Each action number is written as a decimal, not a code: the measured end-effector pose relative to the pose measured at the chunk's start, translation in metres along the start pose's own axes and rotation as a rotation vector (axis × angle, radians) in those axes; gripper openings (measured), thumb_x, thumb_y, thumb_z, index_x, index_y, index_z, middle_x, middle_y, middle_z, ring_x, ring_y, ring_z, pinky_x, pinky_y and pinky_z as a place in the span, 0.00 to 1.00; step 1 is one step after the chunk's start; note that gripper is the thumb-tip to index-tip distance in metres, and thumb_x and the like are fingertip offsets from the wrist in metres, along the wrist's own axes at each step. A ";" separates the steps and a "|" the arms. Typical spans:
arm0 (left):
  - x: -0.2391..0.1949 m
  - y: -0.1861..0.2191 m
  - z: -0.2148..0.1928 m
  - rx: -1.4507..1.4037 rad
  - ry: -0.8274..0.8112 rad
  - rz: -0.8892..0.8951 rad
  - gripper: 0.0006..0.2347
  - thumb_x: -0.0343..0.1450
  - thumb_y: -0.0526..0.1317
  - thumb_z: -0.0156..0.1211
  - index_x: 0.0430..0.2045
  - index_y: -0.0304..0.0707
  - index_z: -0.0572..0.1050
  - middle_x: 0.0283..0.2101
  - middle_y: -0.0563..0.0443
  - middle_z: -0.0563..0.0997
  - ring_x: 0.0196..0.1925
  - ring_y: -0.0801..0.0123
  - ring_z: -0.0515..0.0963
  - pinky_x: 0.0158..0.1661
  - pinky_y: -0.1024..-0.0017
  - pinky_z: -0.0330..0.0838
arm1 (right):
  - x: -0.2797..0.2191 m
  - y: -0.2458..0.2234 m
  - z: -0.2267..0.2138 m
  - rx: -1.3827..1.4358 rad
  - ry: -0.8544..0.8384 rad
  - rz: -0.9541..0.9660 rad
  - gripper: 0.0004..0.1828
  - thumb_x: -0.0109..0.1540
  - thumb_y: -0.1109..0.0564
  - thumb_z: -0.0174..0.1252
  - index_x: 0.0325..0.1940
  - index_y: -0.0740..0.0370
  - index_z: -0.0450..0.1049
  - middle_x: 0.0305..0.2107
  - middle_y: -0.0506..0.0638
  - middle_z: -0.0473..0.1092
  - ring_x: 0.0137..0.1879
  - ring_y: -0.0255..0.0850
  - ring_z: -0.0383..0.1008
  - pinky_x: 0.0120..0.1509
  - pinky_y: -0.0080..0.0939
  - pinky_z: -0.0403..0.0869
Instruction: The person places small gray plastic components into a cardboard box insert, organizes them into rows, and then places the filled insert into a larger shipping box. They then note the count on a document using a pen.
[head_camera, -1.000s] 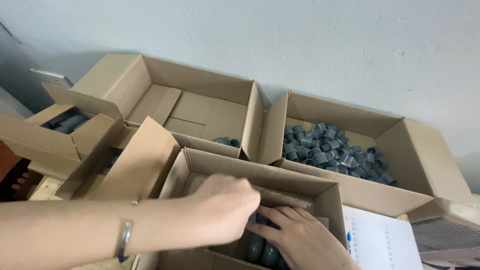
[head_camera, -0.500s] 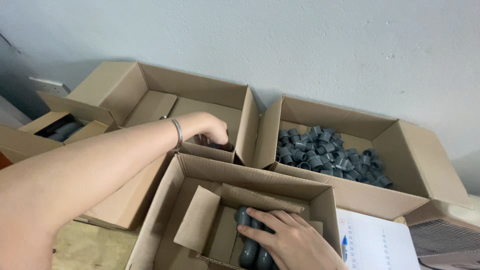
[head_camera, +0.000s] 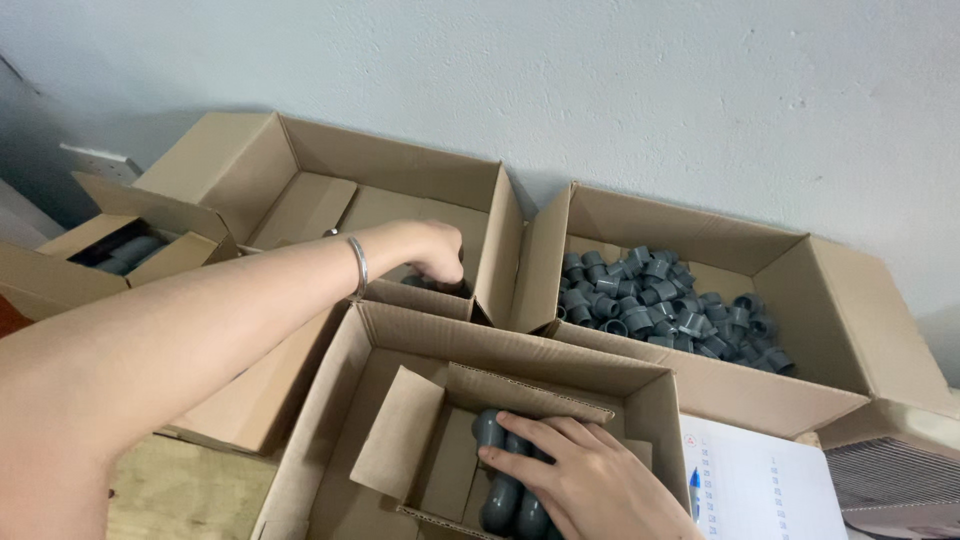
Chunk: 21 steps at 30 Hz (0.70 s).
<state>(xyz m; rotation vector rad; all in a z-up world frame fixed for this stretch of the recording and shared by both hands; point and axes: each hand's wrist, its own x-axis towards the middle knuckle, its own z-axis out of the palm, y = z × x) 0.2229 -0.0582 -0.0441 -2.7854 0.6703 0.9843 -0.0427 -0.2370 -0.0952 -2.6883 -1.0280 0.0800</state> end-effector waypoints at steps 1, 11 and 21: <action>-0.008 0.000 -0.004 -0.018 0.031 0.010 0.11 0.67 0.42 0.54 0.25 0.31 0.76 0.26 0.43 0.78 0.25 0.60 0.74 0.25 0.65 0.65 | 0.001 -0.001 -0.002 0.019 -0.044 0.015 0.34 0.59 0.62 0.60 0.70 0.45 0.69 0.69 0.53 0.60 0.61 0.52 0.66 0.60 0.55 0.67; -0.074 -0.013 -0.018 -0.351 0.339 0.072 0.06 0.63 0.29 0.51 0.28 0.42 0.72 0.21 0.52 0.82 0.20 0.69 0.73 0.23 0.69 0.65 | 0.008 -0.010 -0.017 0.093 -0.091 0.068 0.24 0.68 0.55 0.51 0.69 0.46 0.72 0.67 0.54 0.63 0.65 0.52 0.67 0.62 0.58 0.67; -0.186 0.018 0.010 -0.670 0.392 0.203 0.16 0.66 0.30 0.45 0.19 0.45 0.85 0.13 0.52 0.75 0.14 0.75 0.64 0.23 0.75 0.60 | 0.006 -0.019 -0.022 0.094 -0.023 0.125 0.24 0.67 0.56 0.48 0.66 0.40 0.75 0.65 0.50 0.67 0.63 0.51 0.68 0.61 0.57 0.68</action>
